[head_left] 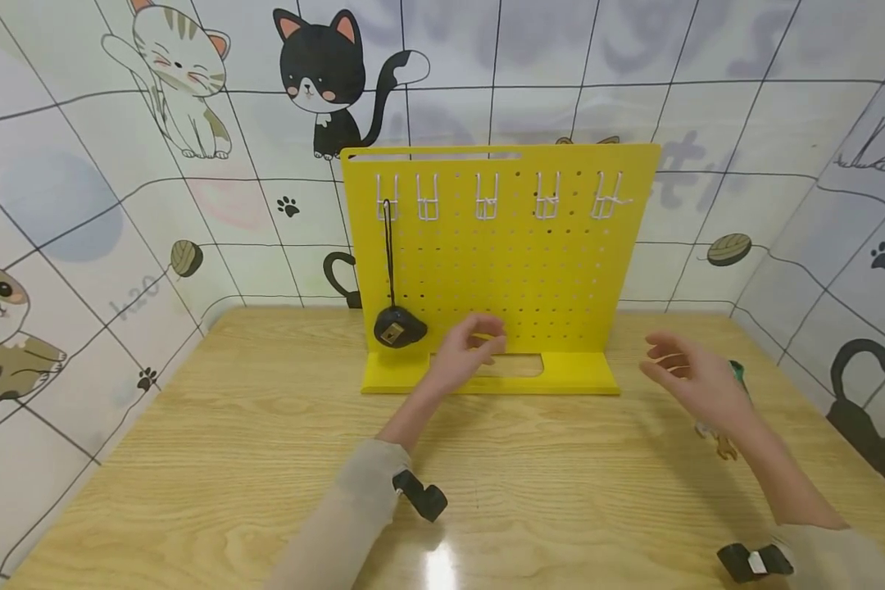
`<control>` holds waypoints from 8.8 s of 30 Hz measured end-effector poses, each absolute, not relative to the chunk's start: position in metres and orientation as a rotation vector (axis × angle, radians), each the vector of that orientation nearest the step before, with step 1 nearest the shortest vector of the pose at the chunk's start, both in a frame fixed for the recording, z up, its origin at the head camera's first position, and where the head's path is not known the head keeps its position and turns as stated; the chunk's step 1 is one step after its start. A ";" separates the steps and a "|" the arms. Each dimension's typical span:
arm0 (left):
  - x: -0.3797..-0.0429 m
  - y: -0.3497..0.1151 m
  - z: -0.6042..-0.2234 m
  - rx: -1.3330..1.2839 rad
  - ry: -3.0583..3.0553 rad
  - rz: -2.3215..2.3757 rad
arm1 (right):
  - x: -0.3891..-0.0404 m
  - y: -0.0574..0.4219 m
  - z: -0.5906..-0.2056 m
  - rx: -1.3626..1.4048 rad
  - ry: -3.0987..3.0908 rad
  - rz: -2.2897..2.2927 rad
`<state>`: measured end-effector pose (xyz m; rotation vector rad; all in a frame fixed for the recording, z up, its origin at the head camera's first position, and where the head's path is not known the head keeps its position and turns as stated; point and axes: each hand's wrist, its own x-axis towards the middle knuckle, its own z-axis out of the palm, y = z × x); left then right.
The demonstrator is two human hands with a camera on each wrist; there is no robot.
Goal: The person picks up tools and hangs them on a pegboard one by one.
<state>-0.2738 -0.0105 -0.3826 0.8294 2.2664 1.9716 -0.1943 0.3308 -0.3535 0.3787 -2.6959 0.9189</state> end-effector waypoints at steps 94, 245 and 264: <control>-0.231 0.170 -0.420 0.372 1.441 2.071 | -0.164 0.409 -0.382 0.032 -3.074 1.630; -0.275 -0.075 -0.312 0.740 1.998 2.627 | -0.263 0.101 -0.335 0.960 -2.191 1.925; -0.292 -0.085 -0.310 0.596 2.130 2.549 | -0.281 0.085 -0.342 0.796 -2.185 2.014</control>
